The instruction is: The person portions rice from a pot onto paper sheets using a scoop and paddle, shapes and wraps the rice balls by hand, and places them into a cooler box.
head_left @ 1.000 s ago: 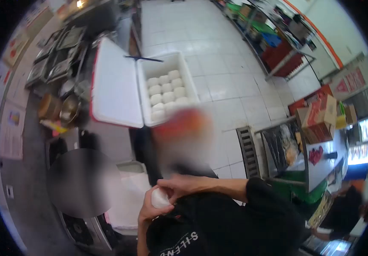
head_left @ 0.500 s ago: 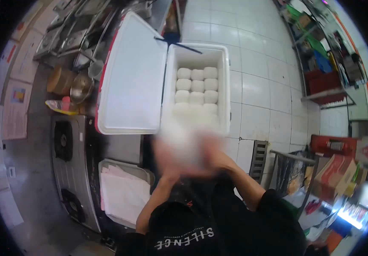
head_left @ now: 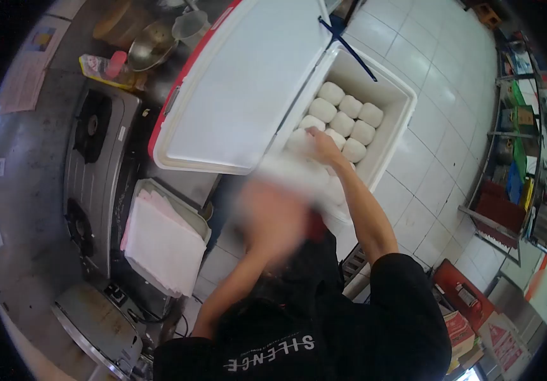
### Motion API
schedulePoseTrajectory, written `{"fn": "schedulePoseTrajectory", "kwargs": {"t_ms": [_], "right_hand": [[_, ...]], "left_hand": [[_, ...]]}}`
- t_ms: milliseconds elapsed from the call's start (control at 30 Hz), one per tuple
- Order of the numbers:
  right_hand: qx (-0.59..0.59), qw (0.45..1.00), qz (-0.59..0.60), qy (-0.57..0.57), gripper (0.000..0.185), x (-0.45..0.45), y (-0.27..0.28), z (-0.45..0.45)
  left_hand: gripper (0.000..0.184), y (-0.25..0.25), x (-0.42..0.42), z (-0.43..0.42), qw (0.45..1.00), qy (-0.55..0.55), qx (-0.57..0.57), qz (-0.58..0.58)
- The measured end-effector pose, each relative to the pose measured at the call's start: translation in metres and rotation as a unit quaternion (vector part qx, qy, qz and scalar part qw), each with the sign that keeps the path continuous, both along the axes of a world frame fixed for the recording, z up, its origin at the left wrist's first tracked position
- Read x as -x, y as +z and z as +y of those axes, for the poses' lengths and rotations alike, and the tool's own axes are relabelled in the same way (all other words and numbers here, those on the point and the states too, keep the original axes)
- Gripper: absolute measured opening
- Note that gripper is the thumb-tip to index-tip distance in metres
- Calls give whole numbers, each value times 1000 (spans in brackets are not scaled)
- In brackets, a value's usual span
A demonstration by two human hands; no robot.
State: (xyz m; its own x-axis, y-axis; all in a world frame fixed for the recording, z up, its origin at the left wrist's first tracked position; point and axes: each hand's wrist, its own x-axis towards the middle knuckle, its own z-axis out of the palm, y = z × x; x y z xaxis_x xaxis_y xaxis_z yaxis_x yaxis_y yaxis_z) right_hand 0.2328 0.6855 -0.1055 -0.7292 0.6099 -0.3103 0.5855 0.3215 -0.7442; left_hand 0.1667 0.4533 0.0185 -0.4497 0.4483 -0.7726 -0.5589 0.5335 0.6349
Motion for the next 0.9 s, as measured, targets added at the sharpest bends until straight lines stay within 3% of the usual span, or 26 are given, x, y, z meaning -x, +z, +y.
{"fn": "schedulePoseTrajectory", "kwargs": {"t_ms": [33,100,200,267,333,433,567,633,700,767,800,833,867,900], "right_hand": [[4,1000,0,6,83,0,-5,2],[-61,997,-17,43,74,-1,-8,9],[-42,999,-29,-9,71,5,3,-11],[-53,997,-32,-47,70,15,0,-28],[-130,989,1,-76,70,22,-15,-44],[-171,979,-104,-46,72,30,-4,-47],[-167,977,-132,-16,72,41,-2,-36],[19,991,-98,-90,72,31,2,-22],[-37,988,-147,2,71,20,-16,-21],[-28,998,-58,6,72,9,-31,-20],[33,997,-39,-50,69,-2,-36,-14],[-45,997,-43,-39,65,-8,-35,-13],[-125,990,-51,-32,61,-16,-33,-13],[-121,992,18,-40,50,-32,-33,-5]], "left_hand": [[72,-3,4,3,989,-123,0,82],[73,-1,11,11,958,-236,2,161],[73,16,17,18,983,-174,24,62],[73,18,19,16,978,-193,11,76],[72,17,21,14,980,-192,6,51],[72,-4,23,5,980,-190,-4,56],[70,-19,19,-9,987,-149,-33,50],[69,-15,21,-9,992,-110,-49,30],[61,12,27,-17,989,-124,-72,30],[52,54,36,-25,987,-132,-86,40],[47,72,41,-37,978,-161,-126,34],[43,84,46,-56,969,-186,-159,33],[36,87,48,-83,947,-165,-260,86],[40,72,44,-122,956,-177,-208,109]]}}
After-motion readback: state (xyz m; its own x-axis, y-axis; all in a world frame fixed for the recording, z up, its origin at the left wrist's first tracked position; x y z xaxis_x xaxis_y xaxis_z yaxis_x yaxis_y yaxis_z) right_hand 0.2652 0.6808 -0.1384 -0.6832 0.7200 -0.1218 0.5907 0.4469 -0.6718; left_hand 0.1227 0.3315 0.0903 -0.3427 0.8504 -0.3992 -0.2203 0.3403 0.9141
